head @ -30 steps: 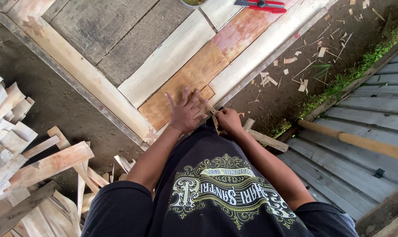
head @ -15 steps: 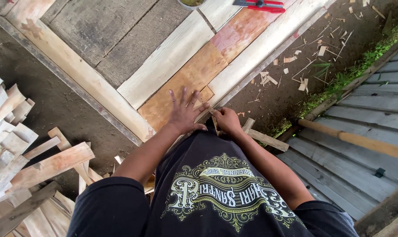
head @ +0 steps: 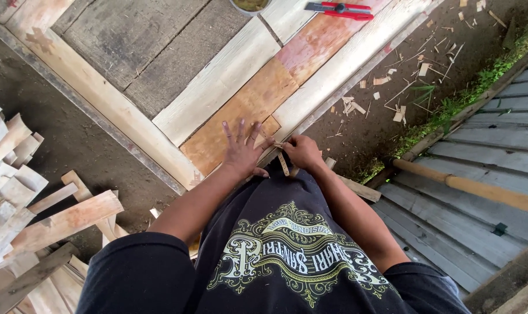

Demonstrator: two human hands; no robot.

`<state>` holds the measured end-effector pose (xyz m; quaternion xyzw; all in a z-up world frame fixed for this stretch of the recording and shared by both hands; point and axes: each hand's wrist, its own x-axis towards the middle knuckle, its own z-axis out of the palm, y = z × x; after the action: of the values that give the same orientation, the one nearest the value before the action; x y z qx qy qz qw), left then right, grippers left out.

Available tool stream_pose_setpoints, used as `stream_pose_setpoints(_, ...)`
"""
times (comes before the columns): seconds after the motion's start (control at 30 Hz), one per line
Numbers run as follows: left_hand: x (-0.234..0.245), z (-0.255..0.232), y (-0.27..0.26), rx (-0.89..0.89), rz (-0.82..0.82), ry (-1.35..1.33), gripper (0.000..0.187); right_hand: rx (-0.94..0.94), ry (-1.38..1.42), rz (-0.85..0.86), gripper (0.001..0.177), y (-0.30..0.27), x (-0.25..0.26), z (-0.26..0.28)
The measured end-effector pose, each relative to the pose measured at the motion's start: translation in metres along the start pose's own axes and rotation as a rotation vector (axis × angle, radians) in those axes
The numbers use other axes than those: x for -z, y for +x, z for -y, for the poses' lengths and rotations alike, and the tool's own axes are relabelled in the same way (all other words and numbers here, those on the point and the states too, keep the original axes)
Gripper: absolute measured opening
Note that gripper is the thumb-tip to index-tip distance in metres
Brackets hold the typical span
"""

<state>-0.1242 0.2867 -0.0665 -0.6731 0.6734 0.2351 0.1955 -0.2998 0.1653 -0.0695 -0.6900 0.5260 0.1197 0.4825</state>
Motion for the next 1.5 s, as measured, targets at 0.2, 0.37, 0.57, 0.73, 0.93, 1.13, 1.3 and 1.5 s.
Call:
stream_pose_setpoints(0.2, 0.004, -0.001, -0.004, 0.011, -0.005, -0.016, 0.108, 0.008, -0.011, 0.028, 0.027, 0.007, 0.000, -0.001)
stream_pose_setpoints(0.37, 0.000, 0.003, -0.002, 0.010, -0.007, -0.042, 0.108, 0.002, 0.076, 0.057, 0.025, 0.014, -0.001, -0.009)
stream_pose_setpoints(0.57, -0.001, 0.004, -0.004, -0.003, -0.009, -0.025, 0.107, -0.061, 0.319, -0.134, 0.020, -0.002, 0.057, -0.016)
stream_pose_setpoints(0.73, -0.003, 0.004, -0.005, -0.019, -0.006, -0.015, 0.107, 0.026, 0.121, -0.242, 0.044, -0.009, 0.059, 0.020)
stream_pose_setpoints(0.93, -0.011, 0.005, -0.002, -0.023, -0.039, -0.008, 0.110, 0.046, -0.122, -0.124, 0.053, 0.010, 0.003, 0.039)
stream_pose_setpoints(1.13, -0.010, 0.005, -0.008, -0.012, -0.102, -0.029, 0.102, 0.107, -0.419, -0.237, 0.035, 0.024, -0.016, 0.036)
stream_pose_setpoints(1.3, -0.001, 0.012, -0.006, -0.023, -0.043, -0.184, 0.099, 0.102, -0.409, -0.209, 0.050, 0.031, -0.021, 0.022)
stream_pose_setpoints(1.5, -0.029, 0.059, 0.017, 0.017, -0.142, -0.660, 0.051, 0.137, -0.361, -0.208, 0.051, 0.046, -0.029, 0.000)
